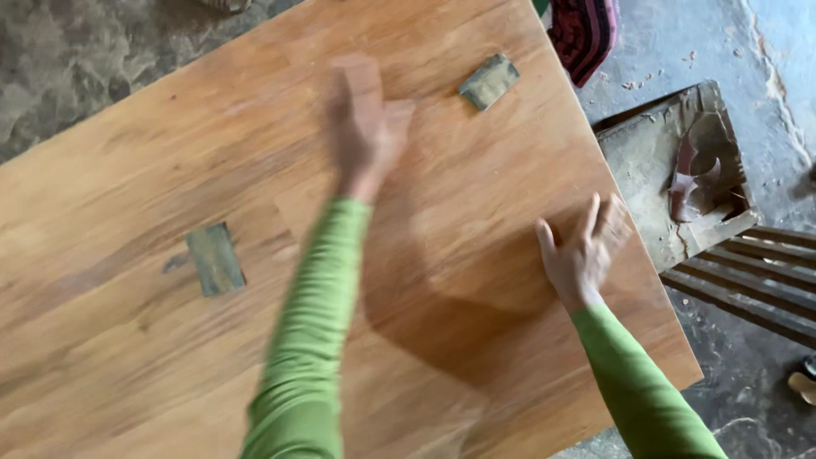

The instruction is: The person sands a large wooden tabletop using a sanding block. They move the block back and forth across the surface, covering different areas to smooth the wood. The person occasionally pauses to wipe the surface with their hand to check the texture.

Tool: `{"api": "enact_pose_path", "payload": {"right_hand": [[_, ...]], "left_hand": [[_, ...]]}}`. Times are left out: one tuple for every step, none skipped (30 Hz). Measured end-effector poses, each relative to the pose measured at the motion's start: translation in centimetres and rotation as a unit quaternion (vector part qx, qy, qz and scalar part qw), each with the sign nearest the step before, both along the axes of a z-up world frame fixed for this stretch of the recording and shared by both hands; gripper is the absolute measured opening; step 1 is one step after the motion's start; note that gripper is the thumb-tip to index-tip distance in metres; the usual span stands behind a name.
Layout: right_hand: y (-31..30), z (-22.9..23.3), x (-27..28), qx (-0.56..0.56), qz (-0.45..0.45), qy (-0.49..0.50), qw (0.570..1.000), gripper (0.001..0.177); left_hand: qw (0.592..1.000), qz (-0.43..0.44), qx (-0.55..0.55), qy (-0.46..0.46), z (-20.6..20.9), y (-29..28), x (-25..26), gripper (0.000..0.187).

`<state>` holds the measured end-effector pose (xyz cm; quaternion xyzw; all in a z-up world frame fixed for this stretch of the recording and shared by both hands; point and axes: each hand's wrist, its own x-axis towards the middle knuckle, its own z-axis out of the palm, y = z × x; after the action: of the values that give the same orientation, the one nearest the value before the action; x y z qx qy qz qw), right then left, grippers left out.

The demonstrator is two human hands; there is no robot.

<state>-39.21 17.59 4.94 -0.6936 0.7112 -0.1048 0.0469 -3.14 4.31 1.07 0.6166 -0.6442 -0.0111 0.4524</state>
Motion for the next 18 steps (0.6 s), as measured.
{"api": "enact_pose_path", "payload": {"right_hand": [[-1.3, -0.4, 1.3, -0.012, 0.023, -0.041, 0.999, 0.102], [-3.1, -0.9, 2.8, -0.025, 0.045, -0.084, 0.995, 0.101], [-5.3, -1.4, 4.5, -0.037, 0.07, -0.108, 0.991, 0.103], [-8.0, -1.9, 6.5, -0.047, 0.102, -0.132, 0.985, 0.104], [-10.8, -2.4, 8.6, -0.057, 0.133, -0.157, 0.977, 0.106], [-13.6, -3.0, 11.2, -0.064, 0.167, -0.186, 0.966, 0.108], [-16.4, -3.2, 12.9, -0.03, 0.175, -0.105, 0.979, 0.107], [-18.5, -3.5, 13.9, 0.005, 0.175, -0.023, 0.984, 0.107], [-20.6, -3.7, 14.6, 0.009, 0.19, -0.026, 0.981, 0.108], [-22.8, -3.5, 14.3, 0.01, 0.197, -0.02, 0.98, 0.11], [-24.9, -3.4, 14.4, -0.01, 0.188, -0.032, 0.982, 0.108], [-26.9, -3.2, 15.1, -0.035, 0.179, -0.043, 0.982, 0.105], [-28.7, -3.1, 16.6, -0.02, 0.149, -0.021, 0.988, 0.103], [-29.6, -3.1, 18.3, -0.02, 0.137, -0.004, 0.99, 0.104], [-29.4, -3.8, 21.5, -0.027, 0.148, 0.01, 0.989, 0.105], [-28.9, -4.5, 26.2, -0.046, 0.178, 0.023, 0.983, 0.106], [-26.9, -5.1, 31.3, -0.067, 0.23, 0.034, 0.97, 0.108], [-24.7, -5.1, 35.9, -0.094, 0.284, 0.041, 0.953, 0.109]], "left_hand": [[0.99, 0.096, 0.093, -0.051, 0.3, 2.0, 4.2, 0.069], [0.977, 0.146, 0.068, -0.143, 0.8, 4.5, 8.4, 0.072], [0.944, 0.206, 0.251, -0.054, 1.2, 7.3, 11.3, 0.077], [0.933, 0.229, 0.265, -0.081, 1.3, 9.9, 13.1, 0.079], [0.921, 0.251, 0.279, -0.107, 1.2, 11.5, 14.5, 0.08], [0.919, 0.257, 0.278, -0.109, 0.9, 12.6, 15.2, 0.081], [0.917, 0.263, 0.278, -0.111, 0.5, 13.3, 15.3, 0.082], [0.917, 0.261, 0.28, -0.115, 0.2, 13.9, 15.3, 0.083], [0.912, 0.268, 0.288, -0.117, 0.2, 14.4, 15.6, 0.083], [0.911, 0.267, 0.294, -0.112, -0.1, 14.1, 15.3, 0.083], [0.91, 0.266, 0.3, -0.106, -0.2, 13.9, 15.2, 0.083], [0.908, 0.266, 0.301, -0.115, -0.1, 13.5, 15.3, 0.083], [0.907, 0.266, 0.303, -0.123, 0.1, 13.4, 15.3, 0.082], [0.903, 0.265, 0.312, -0.131, 0.3, 13.9, 15.0, 0.082], [0.902, 0.263, 0.32, -0.123, 0.4, 14.2, 14.7, 0.081], [0.902, 0.267, 0.32, -0.116, 0.5, 14.0, 14.8, 0.081], [0.901, 0.27, 0.321, -0.11, 0.8, 13.8, 14.9, 0.081], [0.9, 0.267, 0.327, -0.106, 1.2, 13.5, 15.1, 0.08]]}}
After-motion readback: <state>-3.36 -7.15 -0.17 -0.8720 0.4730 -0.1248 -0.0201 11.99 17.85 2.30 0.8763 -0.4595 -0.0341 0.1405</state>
